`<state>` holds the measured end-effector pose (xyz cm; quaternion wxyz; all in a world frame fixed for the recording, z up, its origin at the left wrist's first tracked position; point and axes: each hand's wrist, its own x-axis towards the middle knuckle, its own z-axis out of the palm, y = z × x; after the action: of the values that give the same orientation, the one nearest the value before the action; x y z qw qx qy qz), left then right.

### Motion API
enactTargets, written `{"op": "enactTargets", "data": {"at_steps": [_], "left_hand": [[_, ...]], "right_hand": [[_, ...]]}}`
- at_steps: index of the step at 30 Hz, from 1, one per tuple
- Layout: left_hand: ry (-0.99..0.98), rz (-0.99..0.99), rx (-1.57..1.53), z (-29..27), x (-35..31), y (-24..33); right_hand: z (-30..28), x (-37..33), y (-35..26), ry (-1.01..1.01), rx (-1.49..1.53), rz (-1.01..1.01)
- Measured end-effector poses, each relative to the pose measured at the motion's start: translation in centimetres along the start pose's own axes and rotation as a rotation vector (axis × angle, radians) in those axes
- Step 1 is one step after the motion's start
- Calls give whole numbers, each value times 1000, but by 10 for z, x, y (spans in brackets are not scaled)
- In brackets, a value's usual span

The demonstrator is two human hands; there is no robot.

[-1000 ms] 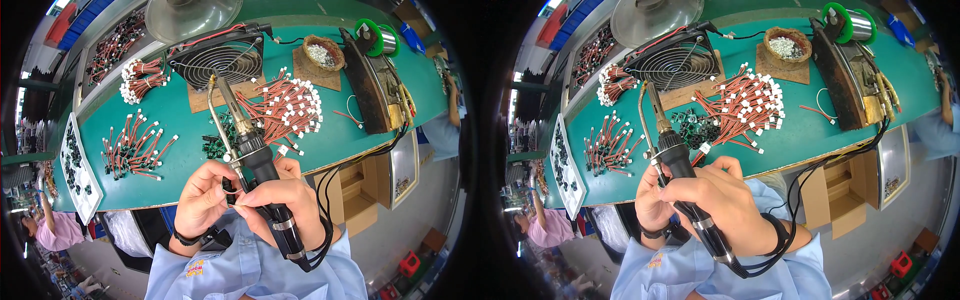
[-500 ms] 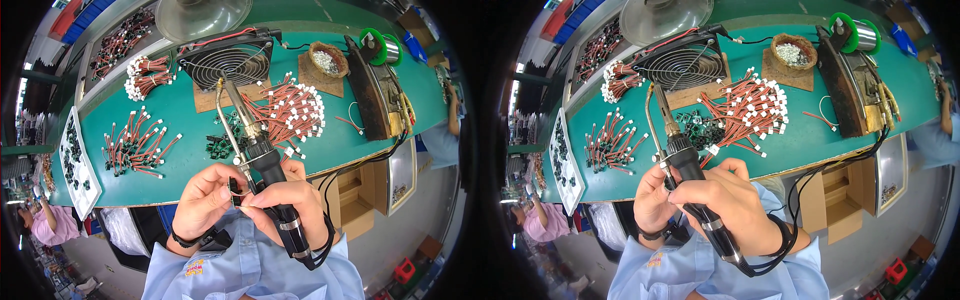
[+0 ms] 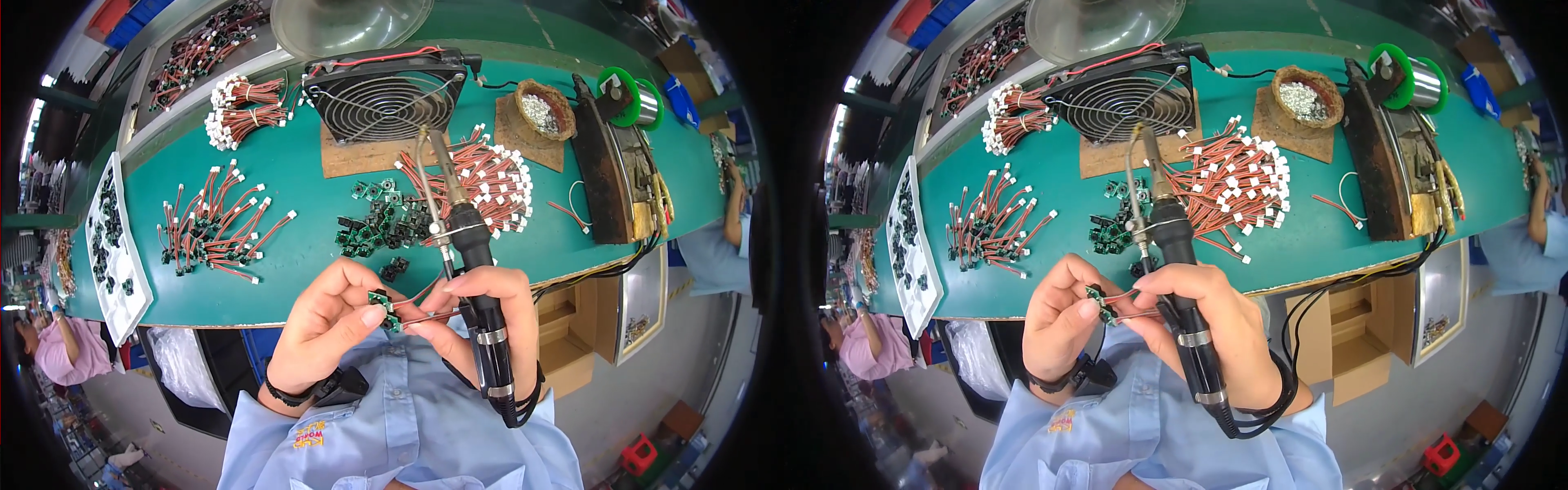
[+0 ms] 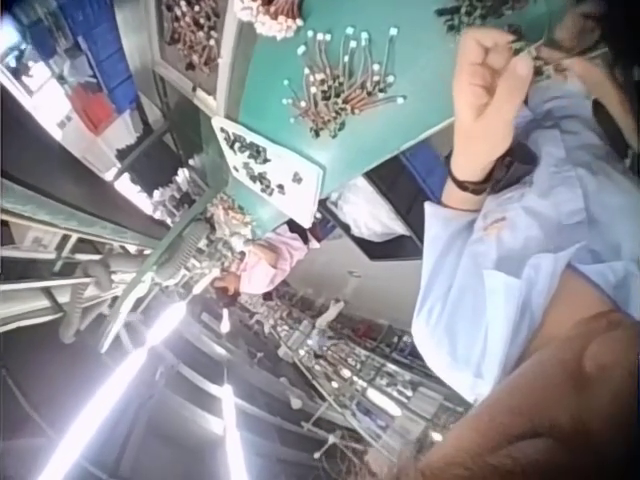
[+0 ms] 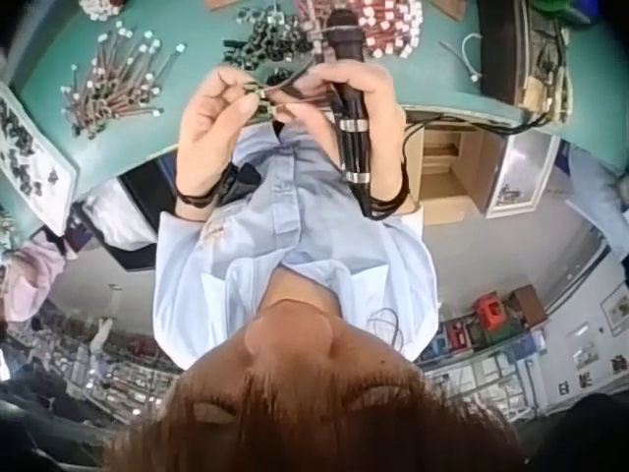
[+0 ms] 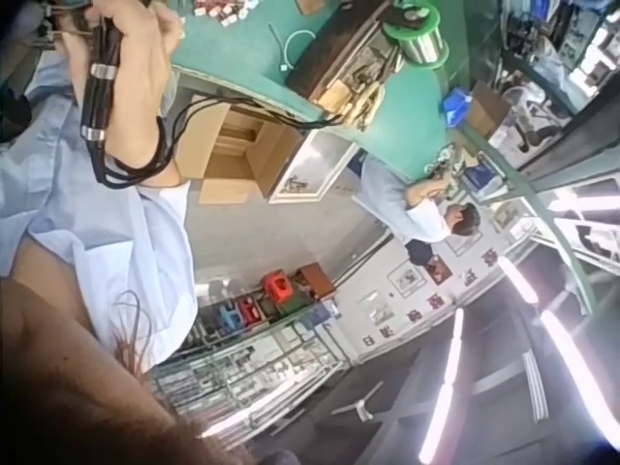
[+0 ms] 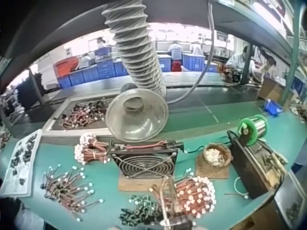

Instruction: The person picks up a circuit board and a wire, aligns them, and joins them using a soldering iron before placing the assembly back on the table.

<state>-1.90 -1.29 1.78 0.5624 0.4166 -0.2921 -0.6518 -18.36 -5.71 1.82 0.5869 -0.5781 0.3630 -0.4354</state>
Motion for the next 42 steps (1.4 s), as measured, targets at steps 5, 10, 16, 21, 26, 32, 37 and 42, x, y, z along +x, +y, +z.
{"op": "enactTargets", "data": {"at_steps": [5,10,16,21,26,32,37,42], "left_hand": [[18,57,-69,0,5,-4],[66,221,36,-6,8,-8],[182,244,175,-13,12,-13],[244,280,295,-14,12,-16],[229,361,390,-13,13,-14],[227,377,410,-12,12,-11],[232,385,446,-12,11,-11],[238,394,486,-12,11,-11]], "right_hand": [[-19,8,3,-12,-558,-359],[-41,-18,13,92,-618,-502],[-46,-33,11,-113,-654,-520],[-47,-36,8,-192,-642,-479],[-46,-34,9,-207,-645,-510],[-44,-35,10,-193,-634,-505],[-44,-35,11,-190,-628,-512],[-44,-35,11,-198,-645,-517]]}}
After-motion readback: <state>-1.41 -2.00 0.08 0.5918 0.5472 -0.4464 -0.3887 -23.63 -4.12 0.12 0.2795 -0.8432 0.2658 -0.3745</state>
